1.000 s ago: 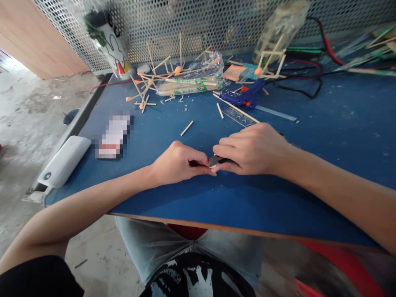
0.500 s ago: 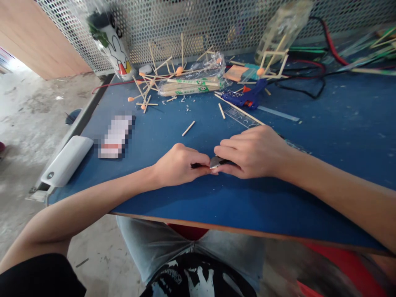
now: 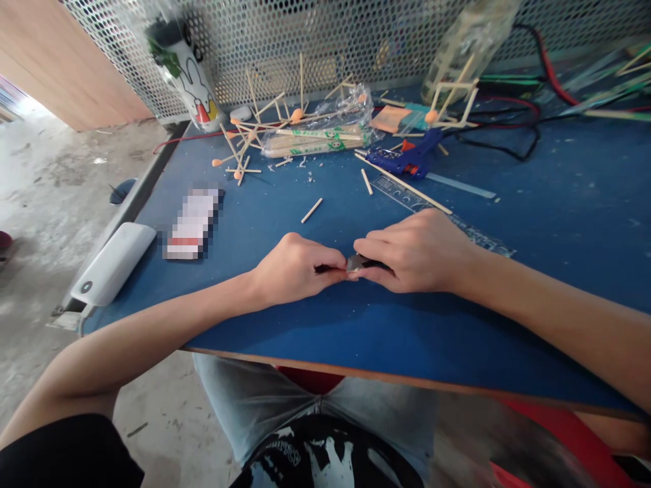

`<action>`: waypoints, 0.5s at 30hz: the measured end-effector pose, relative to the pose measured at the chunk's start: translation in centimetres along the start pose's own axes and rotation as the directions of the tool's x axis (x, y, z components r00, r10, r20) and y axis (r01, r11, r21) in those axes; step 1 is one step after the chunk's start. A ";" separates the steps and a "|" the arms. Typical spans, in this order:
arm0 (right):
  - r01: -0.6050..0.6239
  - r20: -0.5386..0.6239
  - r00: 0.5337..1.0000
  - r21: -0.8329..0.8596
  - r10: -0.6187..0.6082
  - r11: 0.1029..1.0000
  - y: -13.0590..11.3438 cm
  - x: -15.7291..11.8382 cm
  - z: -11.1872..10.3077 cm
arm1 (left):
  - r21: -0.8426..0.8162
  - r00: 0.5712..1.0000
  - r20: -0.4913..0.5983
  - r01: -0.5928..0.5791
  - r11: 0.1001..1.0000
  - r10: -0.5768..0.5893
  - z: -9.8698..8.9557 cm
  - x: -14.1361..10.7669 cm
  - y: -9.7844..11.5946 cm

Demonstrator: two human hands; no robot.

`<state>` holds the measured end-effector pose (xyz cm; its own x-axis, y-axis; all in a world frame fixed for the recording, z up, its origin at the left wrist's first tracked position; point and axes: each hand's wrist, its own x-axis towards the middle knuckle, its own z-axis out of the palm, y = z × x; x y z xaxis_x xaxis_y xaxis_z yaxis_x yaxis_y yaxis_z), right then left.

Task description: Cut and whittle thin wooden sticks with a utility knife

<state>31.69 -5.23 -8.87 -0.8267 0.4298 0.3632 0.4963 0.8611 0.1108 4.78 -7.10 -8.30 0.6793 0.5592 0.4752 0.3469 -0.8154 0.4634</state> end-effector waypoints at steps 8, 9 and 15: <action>0.061 -0.007 0.998 -0.058 -0.061 0.996 0.5 0.0 0.1 | -0.067 0.999 0.019 0.041 0.997 -0.040 0.0 0.0 -0.1; 0.083 -0.001 0.997 -0.058 -0.083 0.995 0.6 0.1 -0.1 | -0.090 0.999 0.015 0.047 0.995 -0.046 0.1 0.0 0.0; 0.027 -0.063 0.998 0.020 -0.025 0.999 1.1 0.1 -0.6 | -0.207 0.991 0.053 0.133 0.969 -0.125 0.0 0.1 0.1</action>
<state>32.36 -4.44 -8.14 -0.8206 0.3897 0.4180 0.4686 0.8775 0.1019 4.88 -7.11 -8.21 0.6643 0.6475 0.3733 0.2928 -0.6850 0.6671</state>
